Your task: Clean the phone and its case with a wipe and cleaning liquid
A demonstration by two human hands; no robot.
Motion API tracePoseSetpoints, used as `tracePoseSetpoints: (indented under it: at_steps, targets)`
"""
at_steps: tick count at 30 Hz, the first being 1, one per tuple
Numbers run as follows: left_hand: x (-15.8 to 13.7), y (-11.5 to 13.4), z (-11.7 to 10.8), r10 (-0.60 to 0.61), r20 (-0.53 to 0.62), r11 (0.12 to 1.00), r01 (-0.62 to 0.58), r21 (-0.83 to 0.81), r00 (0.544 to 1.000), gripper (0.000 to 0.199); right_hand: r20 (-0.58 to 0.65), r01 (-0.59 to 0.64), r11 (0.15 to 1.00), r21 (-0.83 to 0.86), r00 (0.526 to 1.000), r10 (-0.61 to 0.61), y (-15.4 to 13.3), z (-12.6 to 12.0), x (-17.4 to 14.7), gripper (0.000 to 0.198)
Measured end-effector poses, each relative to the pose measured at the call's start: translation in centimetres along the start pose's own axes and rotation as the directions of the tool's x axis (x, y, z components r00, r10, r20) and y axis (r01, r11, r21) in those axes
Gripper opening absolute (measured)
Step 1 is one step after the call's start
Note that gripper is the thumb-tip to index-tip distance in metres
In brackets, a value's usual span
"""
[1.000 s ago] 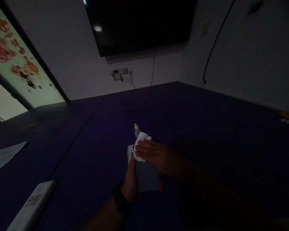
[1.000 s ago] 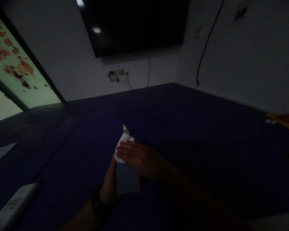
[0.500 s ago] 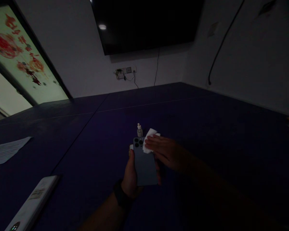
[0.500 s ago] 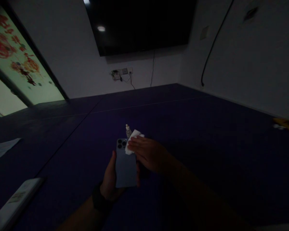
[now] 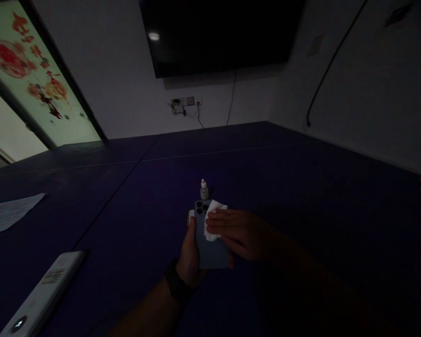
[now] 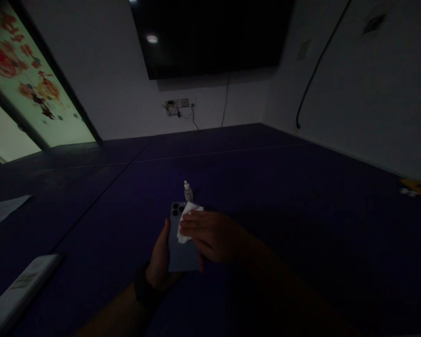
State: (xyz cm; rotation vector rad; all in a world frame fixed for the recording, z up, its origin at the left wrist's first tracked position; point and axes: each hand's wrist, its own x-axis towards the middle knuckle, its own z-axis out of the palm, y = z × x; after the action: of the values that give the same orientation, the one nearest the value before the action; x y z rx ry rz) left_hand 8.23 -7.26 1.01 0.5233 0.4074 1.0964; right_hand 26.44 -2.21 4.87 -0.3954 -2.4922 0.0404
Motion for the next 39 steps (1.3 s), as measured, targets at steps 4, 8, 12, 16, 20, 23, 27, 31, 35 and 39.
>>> tracePoseSetpoints:
  at_steps: [4, 8, 12, 16, 20, 23, 27, 31, 35, 39]
  targets:
    - [-0.1, -0.1, 0.0, -0.082, 0.092, 0.995, 0.076, 0.065, 0.992, 0.079, -0.064, -0.081, 0.994, -0.069, 0.995, 0.077, 0.2, 0.1, -0.1, 0.038]
    - [0.0, -0.1, 0.0, -0.063, 0.096, 0.998, 0.06, 0.034, 0.993, 0.077, -0.049, -0.046, 0.998, -0.046, 0.998, 0.044, 0.5, 0.3, -0.2, 0.038]
    - [0.0, 0.1, 0.3, -0.074, 0.082, 0.997, 0.071, 0.03, 0.994, 0.083, -0.057, -0.124, 0.99, -0.074, 0.991, 0.12, 0.6, 0.1, -0.4, 0.034]
    - [0.0, 0.1, 0.3, -0.046, 0.018, 0.999, 0.046, -0.004, 0.999, 0.077, -0.106, -0.051, 0.993, -0.106, 0.994, 0.04, -0.6, 1.3, 0.2, 0.039]
    - [-0.2, 0.0, 0.1, 0.014, -0.138, 0.999, -0.02, -0.044, 0.99, 0.058, -0.129, 0.026, 0.998, -0.065, 0.991, -0.034, -2.2, 2.2, 0.9, 0.042]
    - [-0.3, -0.1, 0.1, -0.03, -0.147, 0.999, 0.025, -0.037, 0.989, 0.067, -0.072, 0.068, 0.998, -0.015, 0.995, -0.069, -2.1, 1.7, 0.9, 0.037]
    - [-0.3, -0.1, 0.2, -0.037, -0.163, 0.999, 0.031, -0.039, 0.986, 0.066, -0.106, 0.019, 0.999, -0.051, 0.994, -0.025, -1.8, 1.0, 1.0, 0.035]
    - [-0.2, -0.1, 0.3, -0.031, -0.128, 0.999, 0.025, -0.044, 0.991, 0.065, -0.042, 0.067, 0.998, 0.004, 0.997, -0.067, -2.1, 0.9, 1.1, 0.033]
    - [-0.2, -0.2, 0.1, -0.041, -0.1, 0.999, 0.037, -0.032, 0.994, 0.069, -0.096, 0.021, 0.998, -0.057, 0.995, -0.027, -1.8, 1.3, 0.9, 0.035]
    - [-0.2, -0.2, -0.3, -0.019, -0.168, 0.999, 0.012, -0.043, 0.986, 0.063, -0.067, 0.14, 0.988, 0.064, 0.988, -0.136, -1.7, 1.4, 0.6, 0.031]
